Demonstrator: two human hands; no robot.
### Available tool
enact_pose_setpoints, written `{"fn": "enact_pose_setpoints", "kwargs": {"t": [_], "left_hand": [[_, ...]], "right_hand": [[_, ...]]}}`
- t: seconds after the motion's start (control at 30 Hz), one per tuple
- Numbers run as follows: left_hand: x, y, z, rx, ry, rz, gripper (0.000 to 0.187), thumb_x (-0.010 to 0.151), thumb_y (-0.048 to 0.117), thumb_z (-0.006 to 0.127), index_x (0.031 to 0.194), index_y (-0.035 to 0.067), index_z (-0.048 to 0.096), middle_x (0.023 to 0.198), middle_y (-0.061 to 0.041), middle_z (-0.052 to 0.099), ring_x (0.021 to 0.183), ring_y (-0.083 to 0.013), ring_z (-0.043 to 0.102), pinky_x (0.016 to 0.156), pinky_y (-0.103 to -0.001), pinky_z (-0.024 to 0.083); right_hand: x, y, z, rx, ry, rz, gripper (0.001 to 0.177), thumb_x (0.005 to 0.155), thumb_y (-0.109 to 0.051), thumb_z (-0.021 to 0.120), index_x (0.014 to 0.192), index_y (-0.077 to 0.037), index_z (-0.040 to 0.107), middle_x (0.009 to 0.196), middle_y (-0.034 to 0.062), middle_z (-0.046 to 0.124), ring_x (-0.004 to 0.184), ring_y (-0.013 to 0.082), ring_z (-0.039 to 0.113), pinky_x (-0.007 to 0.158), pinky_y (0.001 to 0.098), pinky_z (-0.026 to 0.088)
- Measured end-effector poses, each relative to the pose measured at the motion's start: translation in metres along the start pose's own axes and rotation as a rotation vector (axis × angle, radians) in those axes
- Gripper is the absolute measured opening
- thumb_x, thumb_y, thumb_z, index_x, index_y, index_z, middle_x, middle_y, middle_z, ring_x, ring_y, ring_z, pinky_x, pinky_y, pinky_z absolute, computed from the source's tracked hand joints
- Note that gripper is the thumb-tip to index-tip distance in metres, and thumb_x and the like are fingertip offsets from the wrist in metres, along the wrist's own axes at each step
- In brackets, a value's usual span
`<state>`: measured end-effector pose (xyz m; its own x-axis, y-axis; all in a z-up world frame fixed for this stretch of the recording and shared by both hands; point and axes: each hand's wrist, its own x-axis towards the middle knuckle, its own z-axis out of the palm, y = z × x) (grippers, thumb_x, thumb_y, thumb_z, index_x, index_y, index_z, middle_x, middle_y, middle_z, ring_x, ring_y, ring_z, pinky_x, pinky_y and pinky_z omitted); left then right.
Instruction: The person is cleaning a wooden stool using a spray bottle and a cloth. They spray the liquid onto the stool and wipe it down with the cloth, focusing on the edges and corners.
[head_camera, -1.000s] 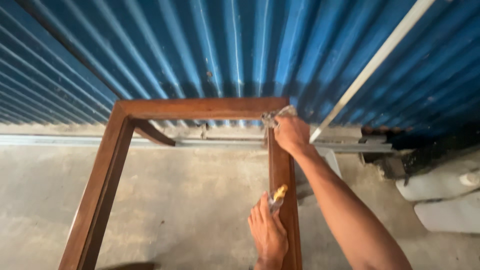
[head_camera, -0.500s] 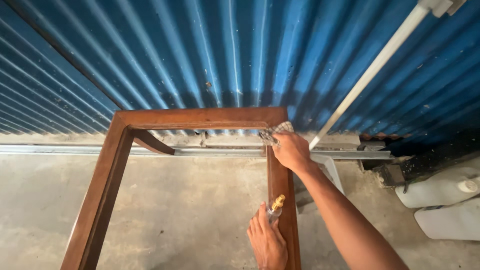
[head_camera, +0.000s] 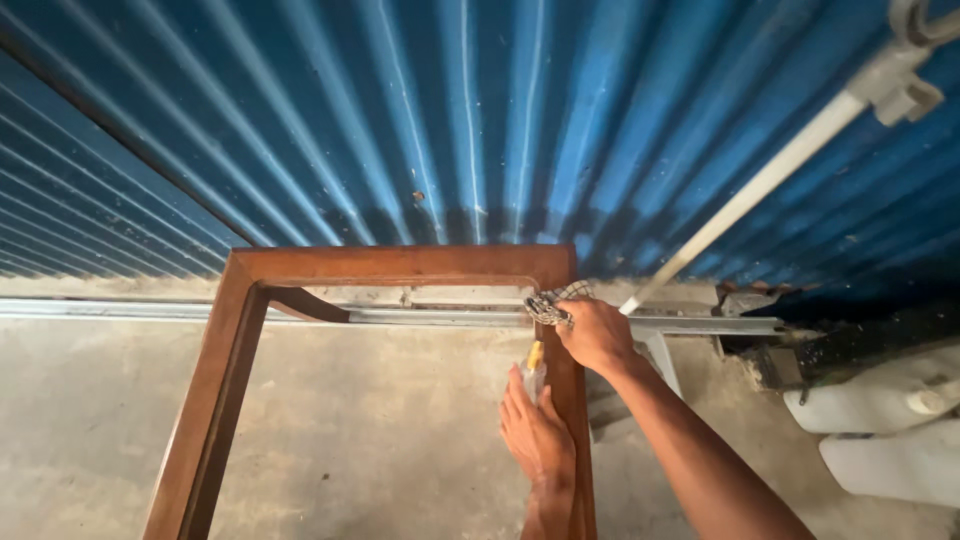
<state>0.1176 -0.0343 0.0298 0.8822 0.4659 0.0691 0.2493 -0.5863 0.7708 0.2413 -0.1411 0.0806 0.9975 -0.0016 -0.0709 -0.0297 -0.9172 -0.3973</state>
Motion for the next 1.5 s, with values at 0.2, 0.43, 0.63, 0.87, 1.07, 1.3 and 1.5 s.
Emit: {"fn": "enact_pose_setpoints", "kwargs": {"t": [0.2,0.43,0.63,0.87,1.07,1.3,1.5], "left_hand": [[0.003,-0.004,0.008,0.037,-0.047,-0.025,0.059,0.095,0.023,0.065,0.148,0.009,0.044,0.125,-0.015,0.063,0.118,-0.0360,0.057,0.098,-0.047,0.044],[0.008,-0.002,0.012,0.033,0.027,0.079,0.062,0.092,0.021,0.065,0.147,0.004,0.042,0.126,-0.020,0.062,0.115,-0.0400,0.057,0.092,-0.050,0.044],[0.008,-0.002,0.014,0.035,-0.001,0.056,0.061,0.094,0.022,0.062,0.148,0.004,0.040,0.126,-0.018,0.062,0.114,-0.0390,0.058,0.090,-0.050,0.044],[0.015,-0.001,0.015,0.037,-0.033,0.025,0.061,0.094,0.024,0.061,0.148,0.005,0.040,0.124,-0.018,0.062,0.115,-0.0383,0.057,0.092,-0.049,0.043],[0.012,-0.002,0.017,0.037,-0.022,0.024,0.060,0.095,0.025,0.060,0.148,0.004,0.040,0.125,-0.018,0.062,0.115,-0.0384,0.057,0.093,-0.049,0.043],[0.011,0.000,0.015,0.040,-0.064,-0.016,0.060,0.096,0.025,0.059,0.149,0.005,0.038,0.125,-0.017,0.061,0.116,-0.0371,0.057,0.094,-0.048,0.044],[0.012,-0.001,0.017,0.043,-0.035,0.014,0.060,0.095,0.025,0.059,0.149,0.004,0.039,0.127,-0.019,0.060,0.117,-0.0380,0.057,0.093,-0.049,0.043]], "right_hand": [[0.037,-0.011,0.004,0.017,0.011,0.055,0.036,0.092,-0.023,0.068,0.128,-0.019,0.070,0.102,0.0122,0.076,0.086,0.0313,0.074,0.079,0.0434,0.059],[0.029,0.006,-0.006,0.010,0.133,-0.156,0.033,0.079,-0.019,0.074,0.112,-0.014,0.075,0.109,0.0078,0.075,0.103,0.0304,0.070,0.085,0.0437,0.057],[0.062,-0.002,-0.001,0.017,0.201,-0.100,0.035,0.081,-0.020,0.075,0.115,-0.013,0.074,0.114,0.0109,0.073,0.101,0.0328,0.069,0.084,0.0450,0.056],[0.042,0.004,-0.007,0.007,0.006,-0.059,0.040,0.083,-0.021,0.072,0.123,-0.015,0.072,0.117,0.0083,0.073,0.099,0.0308,0.071,0.084,0.0430,0.057],[0.087,-0.001,0.000,-0.015,0.216,-0.080,0.035,0.082,-0.020,0.074,0.116,-0.012,0.074,0.113,0.0109,0.074,0.104,0.0329,0.069,0.086,0.0448,0.056],[0.061,0.005,-0.003,0.051,0.119,-0.256,0.037,0.079,-0.019,0.074,0.116,-0.012,0.074,0.112,0.0088,0.074,0.101,0.0300,0.071,0.085,0.0422,0.057],[0.080,0.012,-0.001,-0.018,0.141,0.011,0.037,0.089,-0.023,0.073,0.124,-0.012,0.072,0.113,0.0129,0.073,0.099,0.0307,0.071,0.083,0.0430,0.058]]}}
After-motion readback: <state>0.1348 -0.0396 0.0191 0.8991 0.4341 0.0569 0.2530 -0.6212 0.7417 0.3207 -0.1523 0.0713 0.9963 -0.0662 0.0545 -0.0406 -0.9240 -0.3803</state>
